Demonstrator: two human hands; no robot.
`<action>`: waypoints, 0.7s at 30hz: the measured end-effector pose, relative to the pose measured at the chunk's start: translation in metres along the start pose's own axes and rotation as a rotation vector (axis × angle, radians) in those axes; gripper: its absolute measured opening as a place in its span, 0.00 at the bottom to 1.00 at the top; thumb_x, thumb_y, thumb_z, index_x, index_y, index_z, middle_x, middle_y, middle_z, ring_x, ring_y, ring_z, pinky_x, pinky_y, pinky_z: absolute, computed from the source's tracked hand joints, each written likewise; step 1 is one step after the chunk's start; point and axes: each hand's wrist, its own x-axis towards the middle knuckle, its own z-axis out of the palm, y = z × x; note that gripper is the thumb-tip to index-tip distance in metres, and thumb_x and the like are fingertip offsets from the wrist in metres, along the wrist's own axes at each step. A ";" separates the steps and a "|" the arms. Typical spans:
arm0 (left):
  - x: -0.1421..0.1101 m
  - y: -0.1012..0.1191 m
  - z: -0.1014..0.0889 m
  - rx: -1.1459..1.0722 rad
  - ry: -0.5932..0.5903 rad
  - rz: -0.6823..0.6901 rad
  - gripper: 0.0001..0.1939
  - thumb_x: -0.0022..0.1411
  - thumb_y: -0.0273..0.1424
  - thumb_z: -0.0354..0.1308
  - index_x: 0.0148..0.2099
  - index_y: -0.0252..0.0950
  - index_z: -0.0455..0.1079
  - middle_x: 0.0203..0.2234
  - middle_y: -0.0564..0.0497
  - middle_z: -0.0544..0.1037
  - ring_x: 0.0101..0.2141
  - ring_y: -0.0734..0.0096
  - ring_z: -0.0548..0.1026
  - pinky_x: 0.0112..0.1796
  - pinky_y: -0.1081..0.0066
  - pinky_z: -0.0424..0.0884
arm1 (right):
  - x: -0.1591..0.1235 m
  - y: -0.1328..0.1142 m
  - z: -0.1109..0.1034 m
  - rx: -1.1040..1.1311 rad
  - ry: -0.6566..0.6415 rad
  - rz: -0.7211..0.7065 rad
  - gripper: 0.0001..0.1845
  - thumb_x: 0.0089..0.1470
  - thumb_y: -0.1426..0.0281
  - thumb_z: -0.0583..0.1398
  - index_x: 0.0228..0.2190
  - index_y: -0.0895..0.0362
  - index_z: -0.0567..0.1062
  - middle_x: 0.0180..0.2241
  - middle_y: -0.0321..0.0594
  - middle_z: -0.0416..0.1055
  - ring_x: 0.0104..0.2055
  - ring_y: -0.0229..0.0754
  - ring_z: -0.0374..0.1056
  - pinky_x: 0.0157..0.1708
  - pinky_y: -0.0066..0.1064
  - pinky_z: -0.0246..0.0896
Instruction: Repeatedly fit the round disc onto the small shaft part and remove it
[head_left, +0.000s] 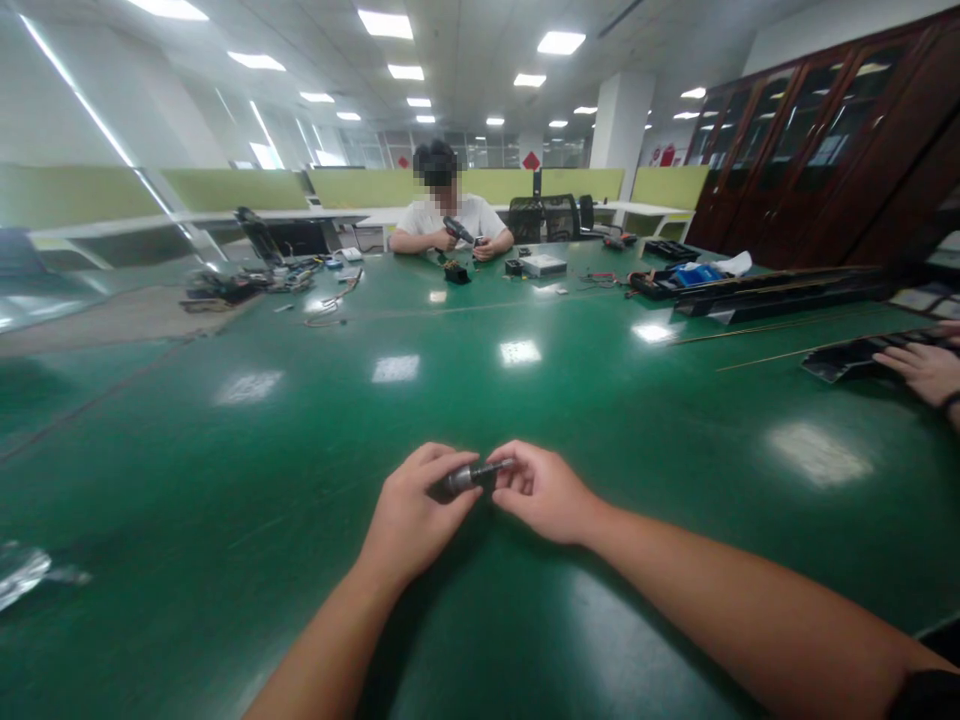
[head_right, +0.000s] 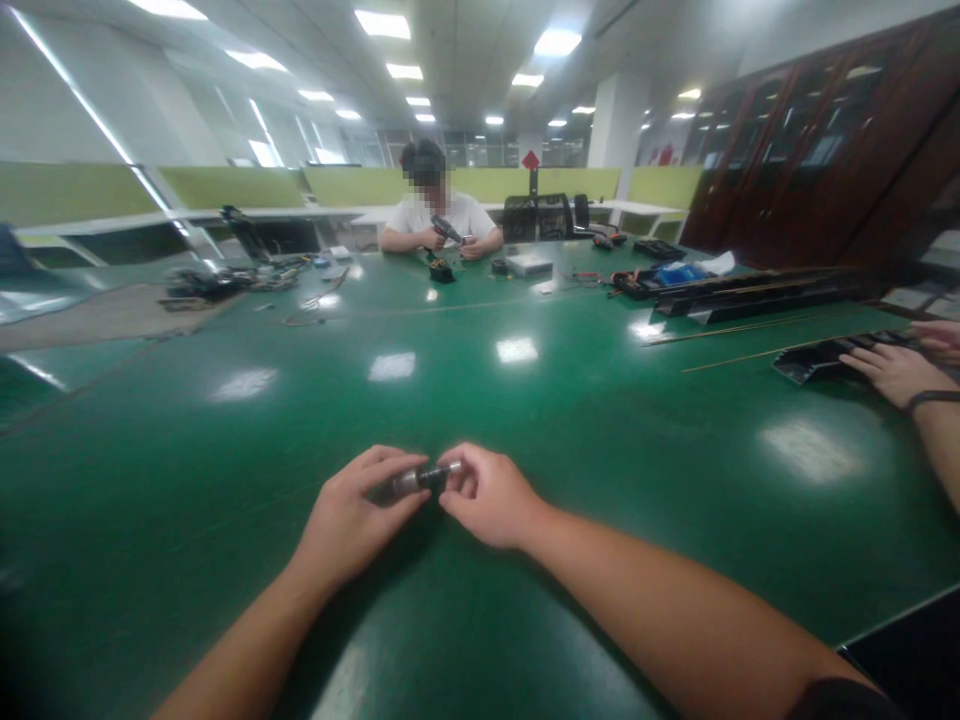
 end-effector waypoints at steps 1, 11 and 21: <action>0.000 0.001 0.000 -0.001 -0.011 0.004 0.12 0.58 0.33 0.63 0.46 0.44 0.77 0.38 0.52 0.76 0.40 0.67 0.75 0.42 0.68 0.70 | 0.000 0.000 0.000 -0.001 -0.002 0.002 0.17 0.51 0.76 0.61 0.44 0.56 0.72 0.30 0.33 0.71 0.26 0.32 0.63 0.27 0.23 0.60; 0.001 0.007 0.003 -0.045 -0.044 0.027 0.12 0.59 0.33 0.63 0.47 0.40 0.75 0.39 0.49 0.78 0.40 0.65 0.76 0.43 0.68 0.71 | 0.000 -0.001 0.000 -0.024 0.012 -0.005 0.15 0.51 0.74 0.63 0.43 0.55 0.73 0.34 0.36 0.74 0.30 0.36 0.67 0.32 0.27 0.63; 0.000 0.009 0.003 -0.055 -0.075 0.025 0.09 0.59 0.32 0.62 0.44 0.41 0.75 0.38 0.52 0.78 0.39 0.68 0.76 0.41 0.70 0.70 | 0.001 -0.002 0.000 0.016 0.005 -0.008 0.10 0.52 0.71 0.62 0.39 0.56 0.75 0.35 0.37 0.75 0.33 0.38 0.70 0.36 0.28 0.65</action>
